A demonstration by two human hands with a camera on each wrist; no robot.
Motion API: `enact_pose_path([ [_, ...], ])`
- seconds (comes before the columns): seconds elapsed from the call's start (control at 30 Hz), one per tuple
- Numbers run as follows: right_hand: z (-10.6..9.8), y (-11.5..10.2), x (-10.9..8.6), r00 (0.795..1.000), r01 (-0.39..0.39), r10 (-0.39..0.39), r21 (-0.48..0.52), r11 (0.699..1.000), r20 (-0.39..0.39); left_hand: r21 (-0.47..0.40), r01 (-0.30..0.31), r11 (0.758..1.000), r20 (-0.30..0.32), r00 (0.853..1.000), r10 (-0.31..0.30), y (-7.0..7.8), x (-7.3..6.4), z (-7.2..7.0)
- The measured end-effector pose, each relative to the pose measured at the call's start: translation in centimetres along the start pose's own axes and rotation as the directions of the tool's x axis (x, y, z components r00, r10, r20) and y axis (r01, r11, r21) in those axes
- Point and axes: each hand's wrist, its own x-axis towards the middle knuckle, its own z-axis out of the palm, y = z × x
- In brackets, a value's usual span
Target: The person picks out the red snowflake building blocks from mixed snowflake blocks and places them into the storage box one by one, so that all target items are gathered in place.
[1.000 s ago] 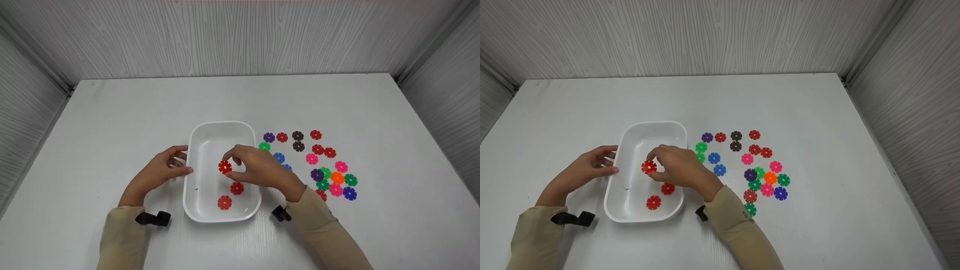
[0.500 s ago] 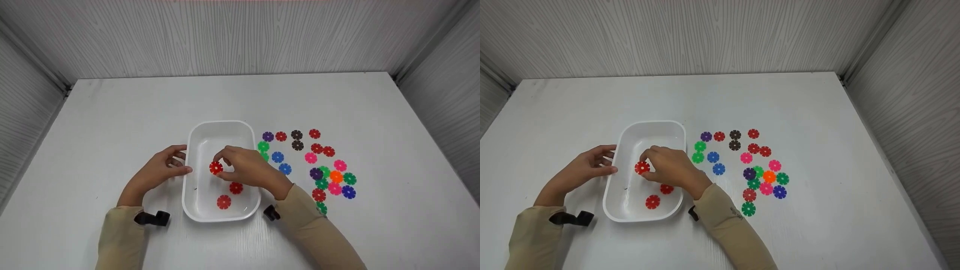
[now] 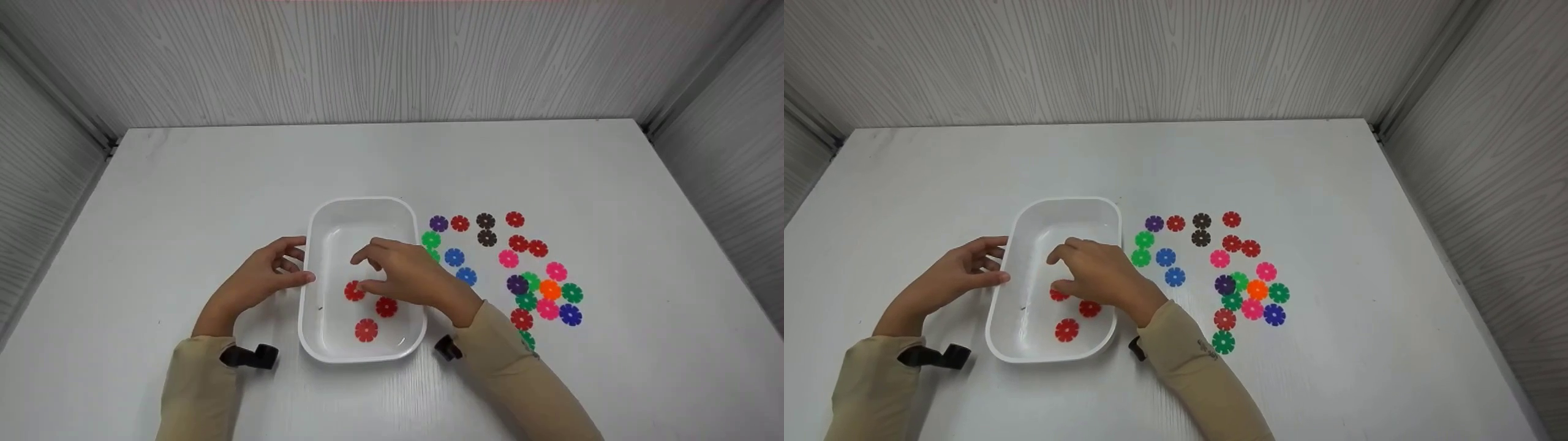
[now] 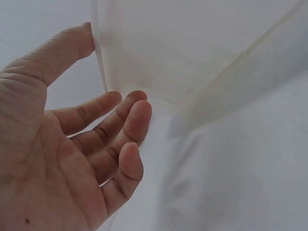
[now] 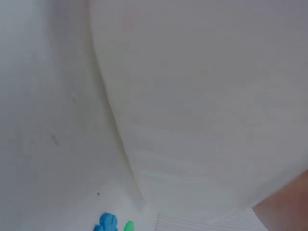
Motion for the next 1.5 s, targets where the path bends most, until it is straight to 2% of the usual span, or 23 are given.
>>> enact_pose_path([
  [0.17,-1.1,0.7,-1.3,0.998,0.042,-0.04,0.047,0.998,-0.046,0.006,0.005,1.0,-0.003,1.0,-0.005,0.0,-0.1,0.1],
  [0.37,-2.7,2.4,-4.3,0.996,0.055,-0.041,0.187,0.981,-0.075,0.015,-0.002,1.0,-0.007,1.0,0.002,-0.2,0.0,-0.1],
  [0.57,-4.0,3.7,-7.1,0.998,0.03,-0.018,0.213,0.977,-0.056,0.015,-0.013,1.0,-0.003,1.0,0.013,0.0,0.2,0.0],
  [0.7,-4.2,4.7,-8.8,1.0,-0.014,0.017,0.225,0.974,-0.01,0.011,-0.016,1.0,-0.006,1.0,0.016,0.0,0.2,0.0],
  [0.9,-4.2,6.5,-11.1,0.992,-0.101,0.089,0.146,0.984,0.088,0.01,-0.012,1.0,-0.001,1.0,0.012,-0.2,0.2,0.0],
  [1.03,-4.1,7.5,-12.1,0.98,-0.151,0.139,0.077,0.986,0.142,-0.006,-0.012,1.0,0.005,1.0,0.012,-0.2,0.2,0.0],
  [1.17,-3.8,8.3,-13.0,0.967,-0.189,0.177,0.048,0.981,0.185,-0.009,-0.013,1.0,0.006,1.0,0.013,-0.1,0.2,-0.1],
  [1.33,-3.2,8.9,-13.9,0.951,-0.219,0.21,0.016,0.976,0.229,-0.007,-0.014,1.0,0.011,1.0,0.014,0.1,0.0,-0.1],
  [1.5,-2.7,9.1,-14.4,0.945,-0.212,0.213,-0.032,0.977,0.246,-0.002,-0.009,1.0,0.01,1.0,0.009,0.2,-0.1,0.0],
])
